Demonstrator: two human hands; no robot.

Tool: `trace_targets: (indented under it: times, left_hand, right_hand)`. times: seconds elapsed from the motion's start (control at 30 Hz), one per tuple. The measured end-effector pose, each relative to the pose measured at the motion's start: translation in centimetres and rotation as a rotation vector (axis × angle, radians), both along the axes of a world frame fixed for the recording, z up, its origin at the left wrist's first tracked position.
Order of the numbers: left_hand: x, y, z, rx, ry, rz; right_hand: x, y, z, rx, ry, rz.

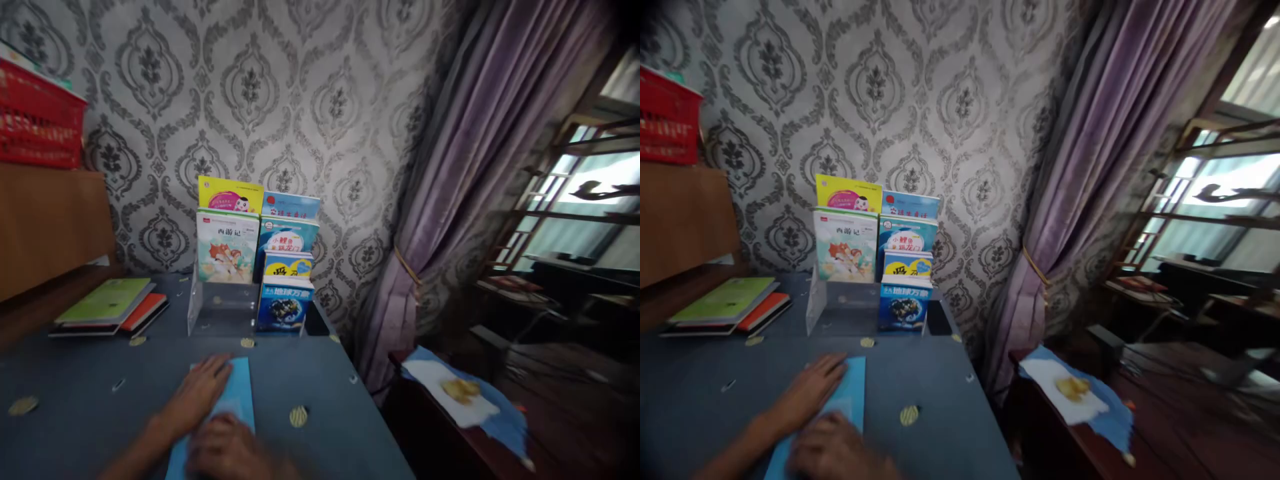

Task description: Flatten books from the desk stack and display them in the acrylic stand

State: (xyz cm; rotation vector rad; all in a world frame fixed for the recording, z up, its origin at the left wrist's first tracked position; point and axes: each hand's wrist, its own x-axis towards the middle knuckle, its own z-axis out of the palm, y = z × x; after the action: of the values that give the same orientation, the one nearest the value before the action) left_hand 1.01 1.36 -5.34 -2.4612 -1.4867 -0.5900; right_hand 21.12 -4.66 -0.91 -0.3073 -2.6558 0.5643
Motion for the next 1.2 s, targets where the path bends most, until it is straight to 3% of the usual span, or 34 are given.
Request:
trace_targets:
  times: [0.1,0.3,0.47,0.6,0.87,0.97,1.07,1.2]
  left_hand:
    - [-0.5,-1.2,0.0,-0.076,-0.114,0.068]
    - [-2.7,-5.5,-1.2,-0.145,-0.170,-0.005]
    - [-3.1,-10.1,-1.4,-0.173,-0.110,-0.012]
    - [-3.0,-13.1,-1.5,-0.177,-0.041,-0.036]
    - [-2.6,-14.0,-2.6,-0.034,-0.001,-0.051]
    - [-2.4,-14.3,-1.6,0.005,0.020,-0.066]
    - [-2.6,-15.0,-0.7,0.015,0.016,-0.106]
    - [-2.8,-15.7,-2.2,0.145,0.039,-0.163]
  right_hand:
    - [0.5,-2.0,0.5,0.033,-0.093,-0.153]
    - [2.0,-5.6,0.9,0.057,-0.207,-0.287]
    - [2.1,-6.3,1.0,0.016,-0.219,-0.342]
    - [2.0,-6.3,0.7,-0.038,-0.242,-0.477]
    - [2.3,-5.8,-0.4,-0.094,-0.213,-0.501]
    - [2.9,-5.2,-2.1,-0.028,-0.178,-0.476]
    - [3.1,-4.3,-6.0,0.108,-0.110,-0.427]
    - [3.1,-4.2,-11.5,0.290,0.126,-0.568]
